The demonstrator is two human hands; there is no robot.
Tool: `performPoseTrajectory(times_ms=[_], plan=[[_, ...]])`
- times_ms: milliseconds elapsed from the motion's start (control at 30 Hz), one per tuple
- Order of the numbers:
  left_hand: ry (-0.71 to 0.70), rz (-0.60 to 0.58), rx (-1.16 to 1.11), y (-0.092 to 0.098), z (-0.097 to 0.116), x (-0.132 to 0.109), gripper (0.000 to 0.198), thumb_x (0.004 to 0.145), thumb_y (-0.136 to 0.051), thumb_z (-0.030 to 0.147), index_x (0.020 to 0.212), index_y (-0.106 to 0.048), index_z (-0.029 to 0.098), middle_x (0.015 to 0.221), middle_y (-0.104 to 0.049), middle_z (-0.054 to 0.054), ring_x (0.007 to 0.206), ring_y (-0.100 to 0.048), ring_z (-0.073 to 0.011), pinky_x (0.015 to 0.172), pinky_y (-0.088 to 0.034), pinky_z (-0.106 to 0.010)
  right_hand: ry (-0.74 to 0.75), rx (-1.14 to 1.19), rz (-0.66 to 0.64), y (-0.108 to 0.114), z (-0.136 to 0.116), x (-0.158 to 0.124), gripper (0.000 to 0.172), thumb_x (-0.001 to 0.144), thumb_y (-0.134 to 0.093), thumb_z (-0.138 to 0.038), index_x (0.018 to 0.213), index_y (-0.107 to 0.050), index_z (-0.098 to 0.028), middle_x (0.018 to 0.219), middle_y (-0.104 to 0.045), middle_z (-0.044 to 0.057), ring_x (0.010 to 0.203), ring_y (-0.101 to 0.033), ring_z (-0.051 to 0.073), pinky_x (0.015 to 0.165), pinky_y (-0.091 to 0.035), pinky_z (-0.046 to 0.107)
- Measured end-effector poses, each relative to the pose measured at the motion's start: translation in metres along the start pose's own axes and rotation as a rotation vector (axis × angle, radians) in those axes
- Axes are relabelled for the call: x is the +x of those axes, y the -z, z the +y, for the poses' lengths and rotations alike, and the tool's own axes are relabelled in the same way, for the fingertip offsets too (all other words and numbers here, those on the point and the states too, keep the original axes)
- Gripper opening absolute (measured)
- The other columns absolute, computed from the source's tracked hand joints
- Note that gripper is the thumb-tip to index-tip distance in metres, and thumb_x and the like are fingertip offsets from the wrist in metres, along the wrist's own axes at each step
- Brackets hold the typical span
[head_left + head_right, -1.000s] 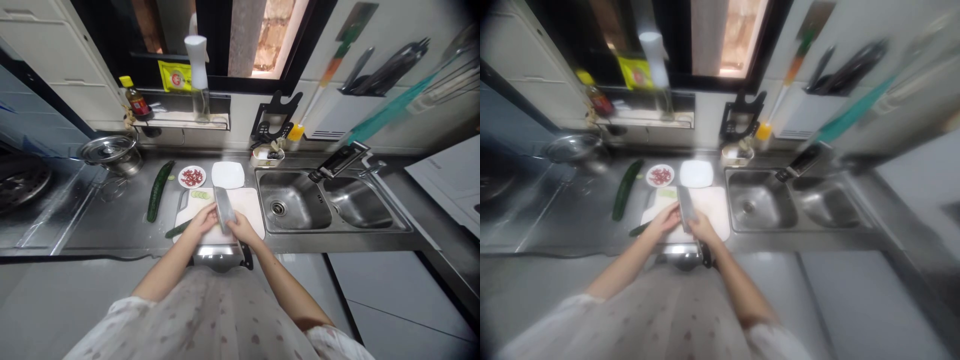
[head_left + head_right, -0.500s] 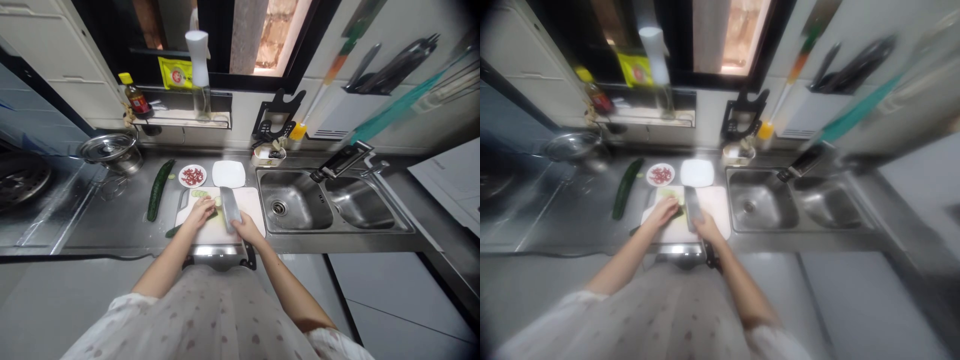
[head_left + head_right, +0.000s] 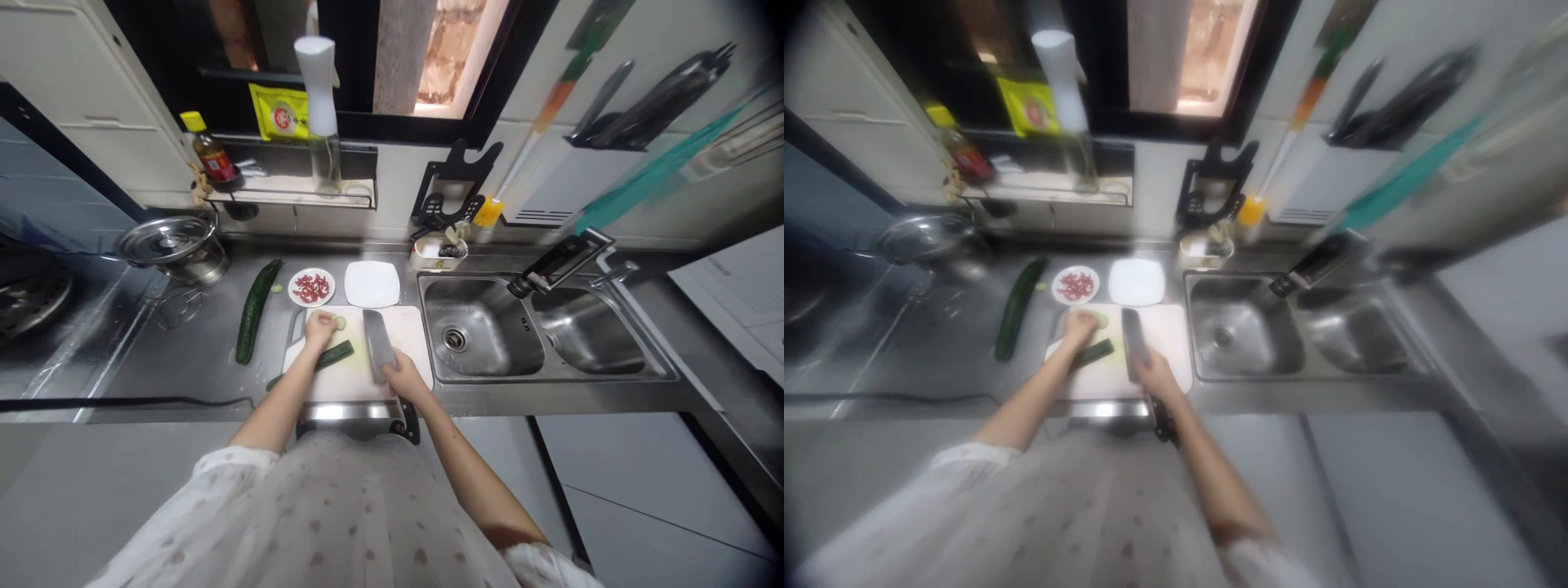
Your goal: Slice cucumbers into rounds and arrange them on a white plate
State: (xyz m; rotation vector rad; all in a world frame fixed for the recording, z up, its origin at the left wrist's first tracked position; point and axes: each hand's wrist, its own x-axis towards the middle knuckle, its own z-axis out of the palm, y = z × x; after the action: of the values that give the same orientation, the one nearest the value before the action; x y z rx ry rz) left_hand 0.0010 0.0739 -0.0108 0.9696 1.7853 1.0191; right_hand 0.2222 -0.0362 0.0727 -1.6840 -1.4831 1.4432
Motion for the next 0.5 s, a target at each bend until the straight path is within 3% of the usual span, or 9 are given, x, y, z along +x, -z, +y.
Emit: performPoseTrajectory(times_ms=[167,500], plan=[[-0.075,0.045,0.267,-0.0037,0.002,0.0091,0.017,0.063,-0.064,0.016,0.079,-0.058,0.018,0.072,-0.063,0.0,0.067,-0.057,-0.0145,0.066,-0.04,-0.026,0.018,0.011,-0.006,0.0012,0.003,0.0013,0.035,0.078,-0.047,-0.027,0.111,-0.054,-0.017,0.068,-0.061,-0.003,0.043,-0.052,0.009,0.038,-0.04,0.017],[-0.231,0.065,0.507,-0.0055,0.0073,0.0096,0.015,0.076,-0.054,0.014,0.088,-0.06,0.02,0.076,-0.064,-0.005,0.077,-0.058,-0.0209,0.07,-0.037,-0.029,0.025,0.032,-0.033,0.0013,0.0051,0.0063,0.032,0.077,-0.047,-0.023,0.106,-0.055,-0.016,0.064,-0.06,-0.004,0.04,-0.051,0.008,0.037,-0.041,0.016]])
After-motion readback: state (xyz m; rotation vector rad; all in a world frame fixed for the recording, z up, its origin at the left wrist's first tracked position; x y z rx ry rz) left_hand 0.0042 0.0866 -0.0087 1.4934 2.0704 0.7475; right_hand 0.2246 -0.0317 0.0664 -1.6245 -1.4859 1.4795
